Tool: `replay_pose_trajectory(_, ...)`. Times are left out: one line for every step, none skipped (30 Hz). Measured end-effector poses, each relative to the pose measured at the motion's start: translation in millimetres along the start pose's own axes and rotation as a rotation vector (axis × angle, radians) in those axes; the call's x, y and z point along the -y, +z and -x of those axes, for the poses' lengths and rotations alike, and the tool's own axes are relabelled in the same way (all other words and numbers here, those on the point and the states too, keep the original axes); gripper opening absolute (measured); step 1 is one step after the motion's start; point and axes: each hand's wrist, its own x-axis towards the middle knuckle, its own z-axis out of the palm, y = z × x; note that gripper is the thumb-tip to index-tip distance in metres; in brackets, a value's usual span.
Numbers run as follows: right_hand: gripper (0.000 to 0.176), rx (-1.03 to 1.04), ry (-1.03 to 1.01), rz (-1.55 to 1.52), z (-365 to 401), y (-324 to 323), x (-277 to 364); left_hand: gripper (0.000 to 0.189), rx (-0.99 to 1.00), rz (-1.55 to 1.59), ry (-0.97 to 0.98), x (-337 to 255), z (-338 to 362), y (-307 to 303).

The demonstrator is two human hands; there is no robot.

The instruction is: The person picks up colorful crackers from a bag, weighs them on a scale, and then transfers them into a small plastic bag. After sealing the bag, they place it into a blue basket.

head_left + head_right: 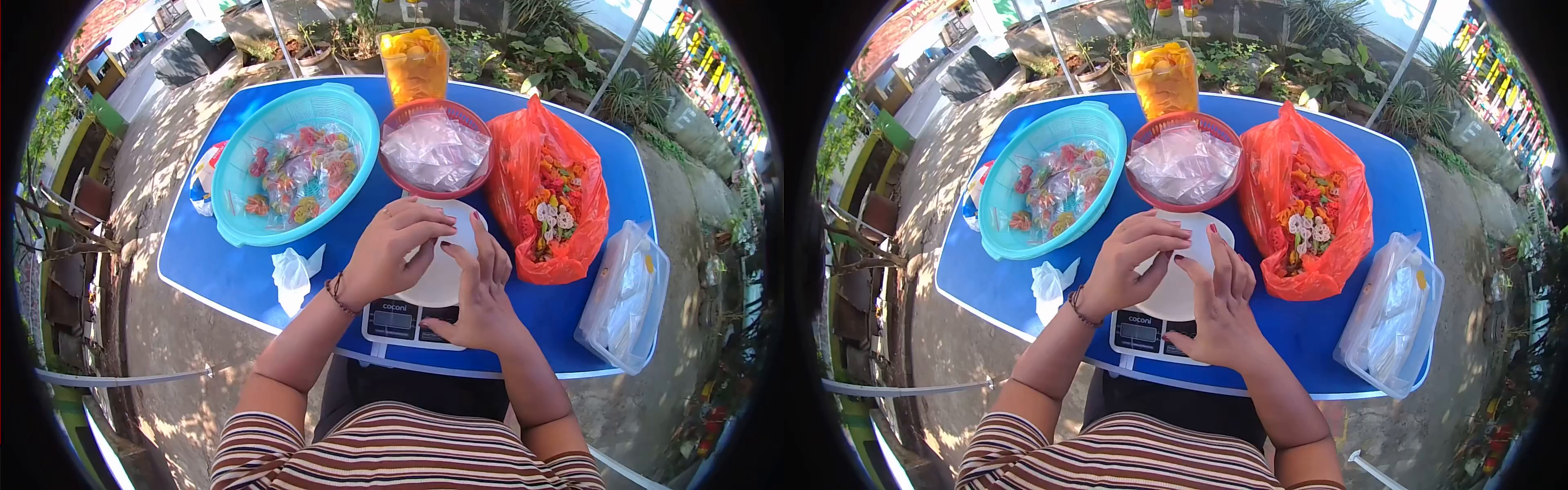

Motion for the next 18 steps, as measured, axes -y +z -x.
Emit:
replay_pose_trajectory(0.117, 0.013, 0.005, 0.018, 3, -3, 1, 0.03, -0.064, 0.01, -0.012, 0, 3, -2)
replay_pose_trajectory(0.118, 0.026, 0.01, 0.035, 6, -5, 2, 0.03, -0.126, 0.019, -0.025, 1, 6, -3)
replay_pose_trajectory(0.119, 0.027, 0.028, 0.027, 0, 7, 2, 0.03, -0.167, 0.043, -0.06, 16, 14, -10)
replay_pose_trajectory(0.119, 0.035, 0.042, 0.03, -2, 8, 2, 0.03, -0.22, 0.073, -0.095, 23, 16, -11)
replay_pose_trajectory(0.119, 0.043, 0.055, 0.034, -3, 7, 2, 0.03, -0.274, 0.104, -0.129, 27, 17, -12)
replay_pose_trajectory(0.12, 0.049, 0.067, 0.06, -4, 7, 2, 0.03, -0.31, 0.141, -0.171, 29, 17, -13)
replay_pose_trajectory(0.12, 0.05, 0.077, 0.084, -6, 7, 3, 0.03, -0.326, 0.138, -0.165, 32, 18, -13)
replay_pose_trajectory(0.12, 0.049, 0.085, 0.109, -8, 8, 4, 0.031, -0.343, 0.134, -0.157, 34, 17, -11)
replay_pose_trajectory(0.12, 0.057, 0.096, 0.094, -8, 8, 3, 0.031, -0.36, 0.133, -0.152, 36, 18, -8)
replay_pose_trajectory(0.12, 0.068, 0.11, 0.078, -8, 8, 3, 0.032, -0.34, 0.117, -0.162, 36, 20, -4)
replay_pose_trajectory(0.12, 0.08, 0.125, 0.064, -7, 7, 4, 0.032, -0.323, 0.147, -0.18, 36, 21, -1)
replay_pose_trajectory(0.119, 0.087, 0.135, 0.072, -7, 7, 5, 0.032, -0.307, 0.176, -0.199, 36, 22, 0)
replay_pose_trajectory(0.119, 0.095, 0.146, 0.078, -6, 7, 7, 0.032, -0.289, 0.204, -0.219, 37, 22, 1)
replay_pose_trajectory(0.118, 0.102, 0.155, 0.085, -6, 8, 9, 0.031, -0.283, 0.212, -0.226, 38, 23, 2)
replay_pose_trajectory(0.118, 0.091, 0.156, 0.097, -8, 8, 9, 0.031, -0.275, 0.219, -0.234, 40, 22, 2)
replay_pose_trajectory(0.118, 0.079, 0.157, 0.107, -9, 8, 10, 0.031, -0.266, 0.223, -0.242, 41, 23, 1)
replay_pose_trajectory(0.119, 0.066, 0.157, 0.118, -10, 9, 11, 0.033, -0.257, 0.239, -0.273, 42, 24, 1)
replay_pose_trajectory(0.119, 0.071, 0.175, 0.125, -11, 8, 11, 0.037, -0.247, 0.255, -0.302, 43, 25, 2)
